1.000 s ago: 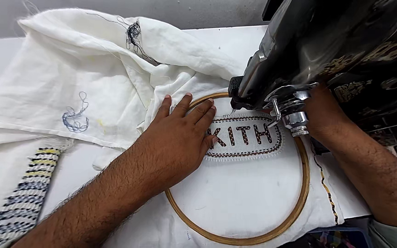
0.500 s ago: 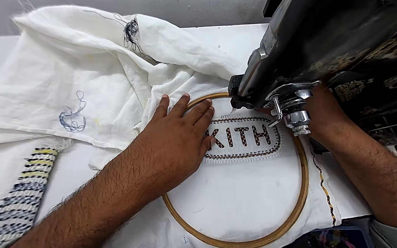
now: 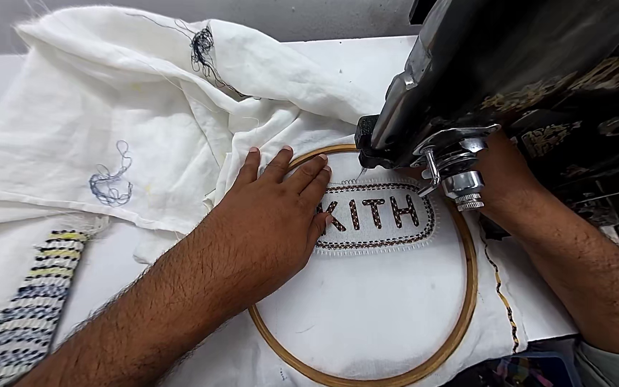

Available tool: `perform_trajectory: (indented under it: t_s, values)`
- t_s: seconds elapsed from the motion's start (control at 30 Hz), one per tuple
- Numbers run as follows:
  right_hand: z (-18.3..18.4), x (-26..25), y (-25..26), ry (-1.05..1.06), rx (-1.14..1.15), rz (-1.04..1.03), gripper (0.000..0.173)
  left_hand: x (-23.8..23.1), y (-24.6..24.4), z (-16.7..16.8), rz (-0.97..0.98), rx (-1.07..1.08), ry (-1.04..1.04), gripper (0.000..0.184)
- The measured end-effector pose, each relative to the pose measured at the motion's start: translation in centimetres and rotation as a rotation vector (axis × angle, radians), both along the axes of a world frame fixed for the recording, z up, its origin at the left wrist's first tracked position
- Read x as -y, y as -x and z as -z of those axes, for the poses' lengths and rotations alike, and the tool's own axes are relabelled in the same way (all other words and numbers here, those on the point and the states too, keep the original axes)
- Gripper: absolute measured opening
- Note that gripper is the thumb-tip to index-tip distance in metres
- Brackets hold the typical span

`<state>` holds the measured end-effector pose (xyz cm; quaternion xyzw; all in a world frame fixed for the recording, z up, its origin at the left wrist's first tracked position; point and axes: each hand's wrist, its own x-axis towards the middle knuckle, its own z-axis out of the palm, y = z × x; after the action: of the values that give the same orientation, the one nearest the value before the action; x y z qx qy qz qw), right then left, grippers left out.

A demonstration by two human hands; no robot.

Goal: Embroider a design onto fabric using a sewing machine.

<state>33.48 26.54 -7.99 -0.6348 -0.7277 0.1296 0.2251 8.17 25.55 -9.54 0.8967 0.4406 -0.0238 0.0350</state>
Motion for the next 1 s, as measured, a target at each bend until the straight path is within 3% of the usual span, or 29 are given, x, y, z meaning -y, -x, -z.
perform_trajectory:
  t_s: [0.17, 0.43, 1.0]
  values:
    - [1.0, -0.1, -0.3, -0.104, -0.010, -0.053, 0.025, -0.1, 0.2, 0.0, -0.009, 0.006, 0.000, 0.061]
    - [0.6, -0.1, -0.1, -0.039, 0.029, -0.034, 0.023, -0.2, 0.2, 0.1, -0.005, 0.008, -0.009, 0.062]
    - [1.7, -0.3, -0.2, -0.137, -0.064, -0.095, 0.017, -0.2, 0.5, 0.0, -0.014, 0.002, -0.008, 0.062]
